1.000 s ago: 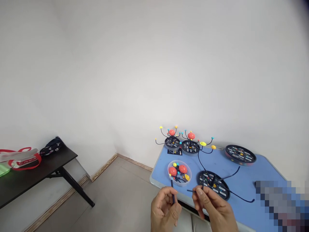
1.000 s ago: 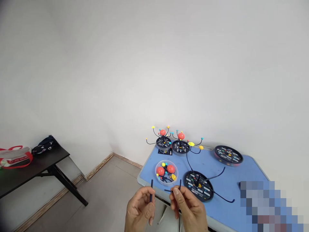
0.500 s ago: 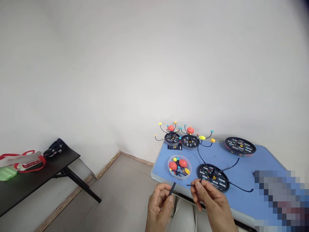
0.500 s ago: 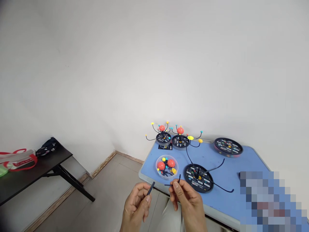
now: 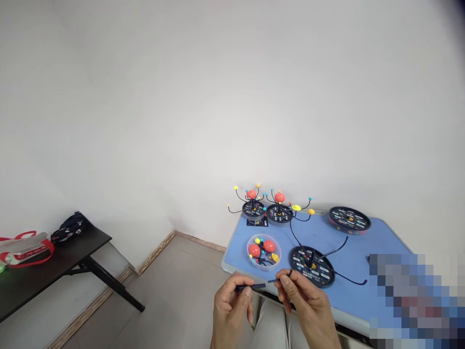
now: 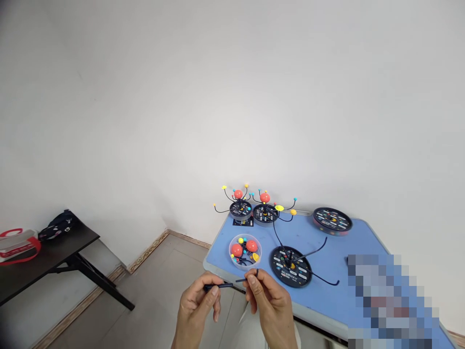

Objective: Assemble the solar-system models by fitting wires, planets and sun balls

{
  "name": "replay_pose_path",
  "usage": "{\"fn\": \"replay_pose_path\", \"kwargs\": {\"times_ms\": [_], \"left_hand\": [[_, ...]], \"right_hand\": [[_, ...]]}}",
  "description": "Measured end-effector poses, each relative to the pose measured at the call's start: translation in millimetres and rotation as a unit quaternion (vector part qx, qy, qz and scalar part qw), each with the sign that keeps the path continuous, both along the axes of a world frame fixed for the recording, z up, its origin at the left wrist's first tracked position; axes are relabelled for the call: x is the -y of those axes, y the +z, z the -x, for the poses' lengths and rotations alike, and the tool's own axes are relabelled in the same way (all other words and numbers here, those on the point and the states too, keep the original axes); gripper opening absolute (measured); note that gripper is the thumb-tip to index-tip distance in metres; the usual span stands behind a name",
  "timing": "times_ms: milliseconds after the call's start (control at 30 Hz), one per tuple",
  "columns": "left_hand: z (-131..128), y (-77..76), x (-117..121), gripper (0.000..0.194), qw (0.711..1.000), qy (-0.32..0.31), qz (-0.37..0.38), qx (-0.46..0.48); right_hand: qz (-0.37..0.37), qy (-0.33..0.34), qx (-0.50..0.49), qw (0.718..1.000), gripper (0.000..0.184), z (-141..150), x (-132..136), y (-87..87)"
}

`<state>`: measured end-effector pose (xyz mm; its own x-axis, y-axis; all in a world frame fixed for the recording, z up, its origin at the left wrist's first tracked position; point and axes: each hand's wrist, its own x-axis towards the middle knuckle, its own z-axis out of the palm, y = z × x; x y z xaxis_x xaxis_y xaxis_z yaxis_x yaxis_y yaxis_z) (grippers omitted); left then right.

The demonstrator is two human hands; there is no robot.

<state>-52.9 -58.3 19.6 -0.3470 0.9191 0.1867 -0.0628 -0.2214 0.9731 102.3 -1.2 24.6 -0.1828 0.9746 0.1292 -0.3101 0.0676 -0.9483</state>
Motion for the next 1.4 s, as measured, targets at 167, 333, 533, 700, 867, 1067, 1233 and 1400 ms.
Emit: {"fn": "replay_pose_path", "kwargs": {"times_ms": [167,333,533,700,867,1067,1233,1400], "left_hand": [[-1.0,1.0,0.3,0.033,1.0,0.016,-0.017,-0.007],[1.4,-3.2,-0.9,0.029,0.999,0.033,-0.021,0.006],[2.3,-7.1,-1.4,0.027,0.998,0.043,-0.055,0.003],[3.8,-6.4,-0.6,0.024,0.997,0.04,-0.064,0.003],[4.3,-7.8,-0.5,0.025,0.997,0.04,-0.069,0.004],[3.1,-2.4,-0.2,0.025,0.997,0.018,-0.073,0.006],[1.7,-3.3,-0.7,0.03,0.996,0.008,-0.084,0.015],[2.0,-7.8,-1.0,0.028,0.996,0.025,-0.084,0.011]], "right_hand": [[-0.005,-0.006,0.005,1.0,0.035,1.5,0.1,1.7],[-0.015,-0.009,0.022,1.0,0.035,0.0,-1.1,-3.9],[-0.029,-0.005,0.042,0.999,0.035,2.3,-1.4,-9.2],[-0.022,-0.003,0.047,0.999,0.035,3.6,0.5,-4.4],[-0.008,-0.005,0.044,0.999,0.035,4.1,2.1,-4.9],[-0.003,0.0,0.049,0.999,0.035,3.9,1.3,-7.7],[0.005,-0.002,0.052,0.999,0.036,6.9,5.7,-0.2],[0.02,-0.06,0.035,0.997,0.035,11.7,13.5,6.2]]}}
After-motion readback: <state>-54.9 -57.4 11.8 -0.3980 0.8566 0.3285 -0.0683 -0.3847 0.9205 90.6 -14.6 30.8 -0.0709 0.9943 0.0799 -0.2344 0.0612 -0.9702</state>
